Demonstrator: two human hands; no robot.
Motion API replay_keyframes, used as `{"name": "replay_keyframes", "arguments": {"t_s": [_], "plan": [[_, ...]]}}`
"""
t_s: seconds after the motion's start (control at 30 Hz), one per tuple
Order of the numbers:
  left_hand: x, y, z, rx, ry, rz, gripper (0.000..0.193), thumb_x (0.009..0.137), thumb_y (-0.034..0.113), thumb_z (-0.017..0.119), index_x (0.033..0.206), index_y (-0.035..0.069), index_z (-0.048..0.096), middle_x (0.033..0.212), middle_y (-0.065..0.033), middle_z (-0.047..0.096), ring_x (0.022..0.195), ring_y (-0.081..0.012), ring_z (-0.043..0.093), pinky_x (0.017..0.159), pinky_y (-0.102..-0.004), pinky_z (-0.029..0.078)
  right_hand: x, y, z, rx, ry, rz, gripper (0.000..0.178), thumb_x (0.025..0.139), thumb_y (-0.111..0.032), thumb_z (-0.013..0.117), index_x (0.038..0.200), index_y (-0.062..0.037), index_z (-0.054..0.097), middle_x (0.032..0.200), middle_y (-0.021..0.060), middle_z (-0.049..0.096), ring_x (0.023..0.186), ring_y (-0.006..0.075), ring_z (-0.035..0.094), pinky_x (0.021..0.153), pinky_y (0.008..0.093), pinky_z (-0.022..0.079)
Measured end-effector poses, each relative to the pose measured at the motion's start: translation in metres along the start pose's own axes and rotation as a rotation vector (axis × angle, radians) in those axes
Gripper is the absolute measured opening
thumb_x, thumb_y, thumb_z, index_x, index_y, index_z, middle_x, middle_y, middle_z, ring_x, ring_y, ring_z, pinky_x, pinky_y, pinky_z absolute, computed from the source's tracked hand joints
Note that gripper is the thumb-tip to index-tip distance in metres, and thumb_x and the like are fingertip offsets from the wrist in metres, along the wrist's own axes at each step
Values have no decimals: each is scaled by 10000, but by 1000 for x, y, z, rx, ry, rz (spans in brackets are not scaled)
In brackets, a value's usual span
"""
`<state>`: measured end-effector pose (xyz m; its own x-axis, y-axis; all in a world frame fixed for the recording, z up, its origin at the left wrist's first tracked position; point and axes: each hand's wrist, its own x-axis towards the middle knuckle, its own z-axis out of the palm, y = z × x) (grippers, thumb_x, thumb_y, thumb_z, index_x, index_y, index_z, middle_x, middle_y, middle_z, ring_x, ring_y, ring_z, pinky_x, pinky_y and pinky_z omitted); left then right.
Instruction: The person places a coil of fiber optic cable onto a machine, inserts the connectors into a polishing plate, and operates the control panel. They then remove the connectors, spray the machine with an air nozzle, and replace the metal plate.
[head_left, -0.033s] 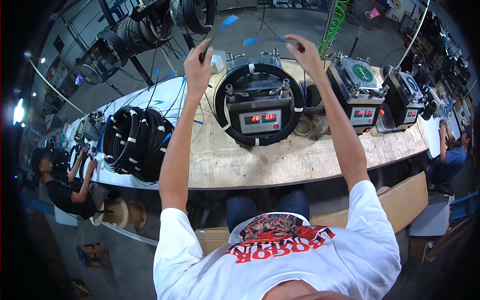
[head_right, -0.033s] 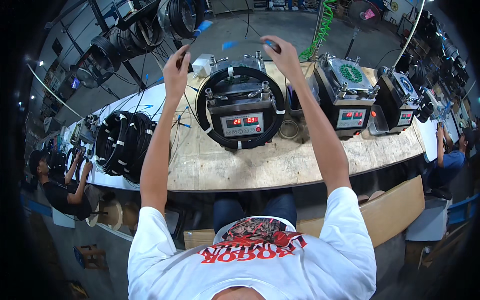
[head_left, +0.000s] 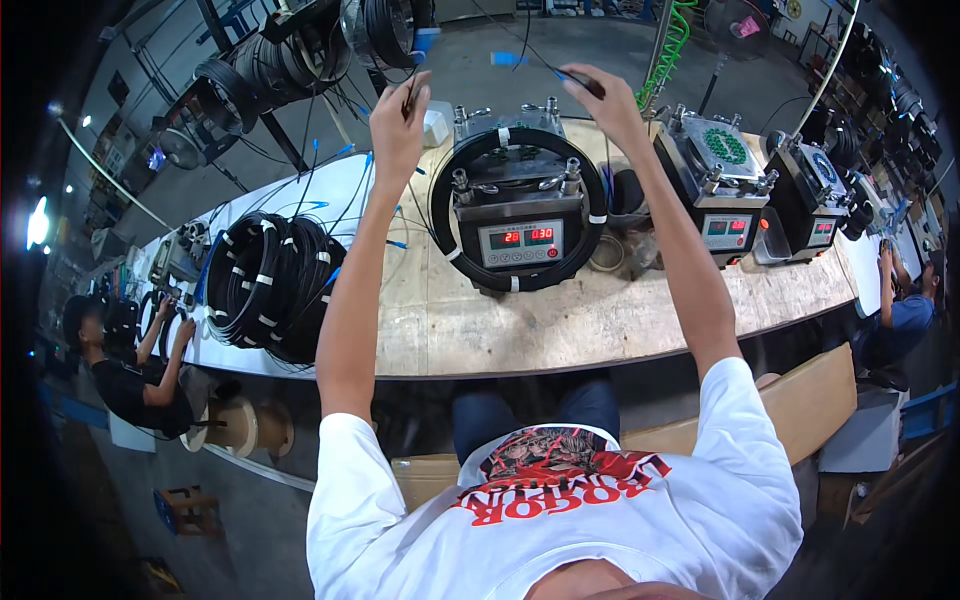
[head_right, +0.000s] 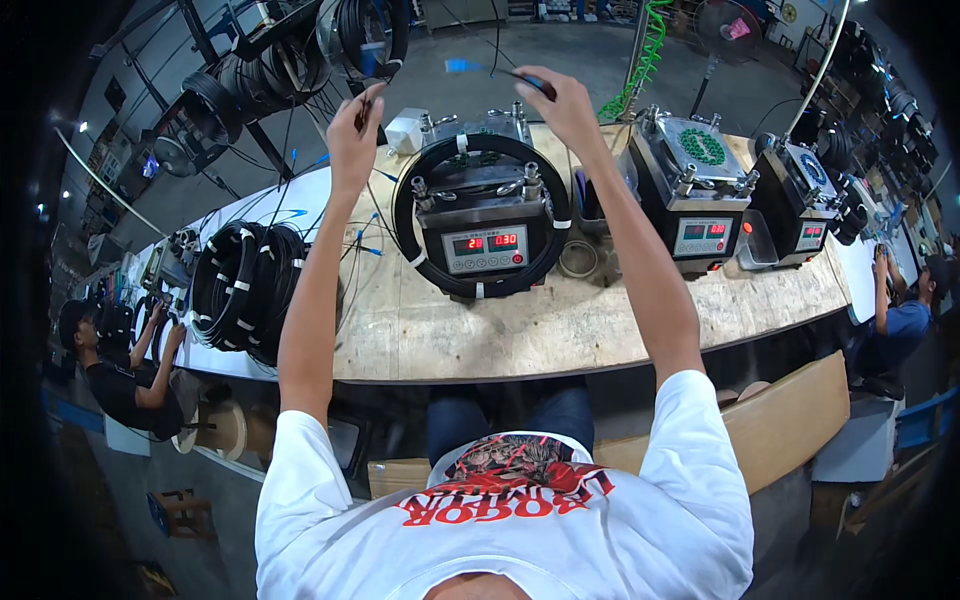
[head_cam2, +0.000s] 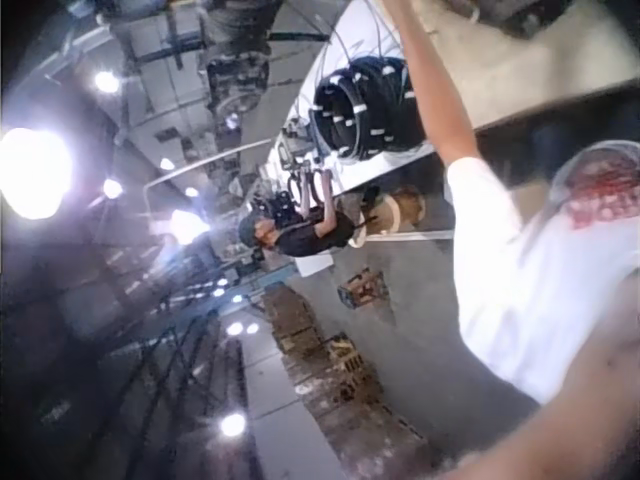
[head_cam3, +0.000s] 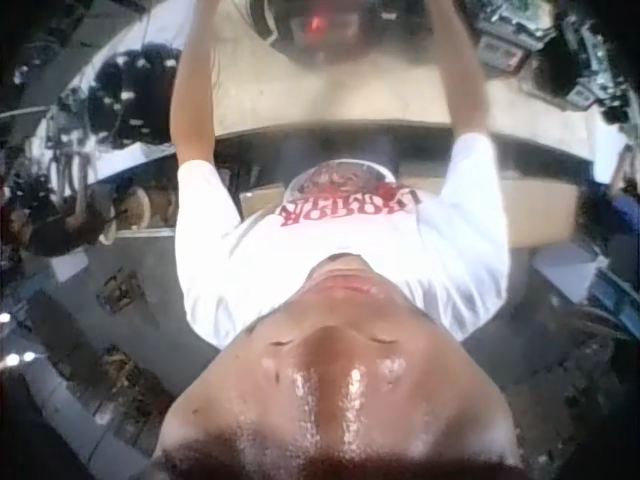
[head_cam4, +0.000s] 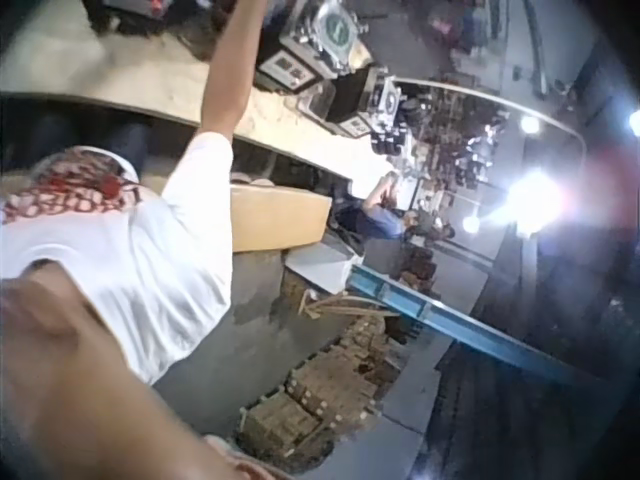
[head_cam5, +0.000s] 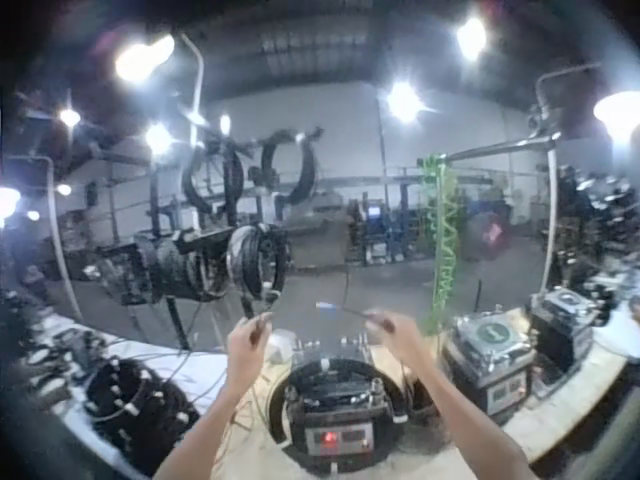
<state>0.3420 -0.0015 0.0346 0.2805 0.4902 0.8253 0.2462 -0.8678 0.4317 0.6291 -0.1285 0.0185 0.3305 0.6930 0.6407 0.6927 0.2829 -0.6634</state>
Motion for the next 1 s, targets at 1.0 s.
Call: {"name": "replay_keyframes", "arguments": {"t_s": [1.0], "plan": [[-54,106,6,-459,-383,-92,157,932,102,707,1034,-7,755,819,-53,725,729,-87,643,674,-258,513,-80,-118,-11,538,-87,-124,217,946,-133,699,1078,36,728,870,32,638,648,81,611,578,237,480]]}}
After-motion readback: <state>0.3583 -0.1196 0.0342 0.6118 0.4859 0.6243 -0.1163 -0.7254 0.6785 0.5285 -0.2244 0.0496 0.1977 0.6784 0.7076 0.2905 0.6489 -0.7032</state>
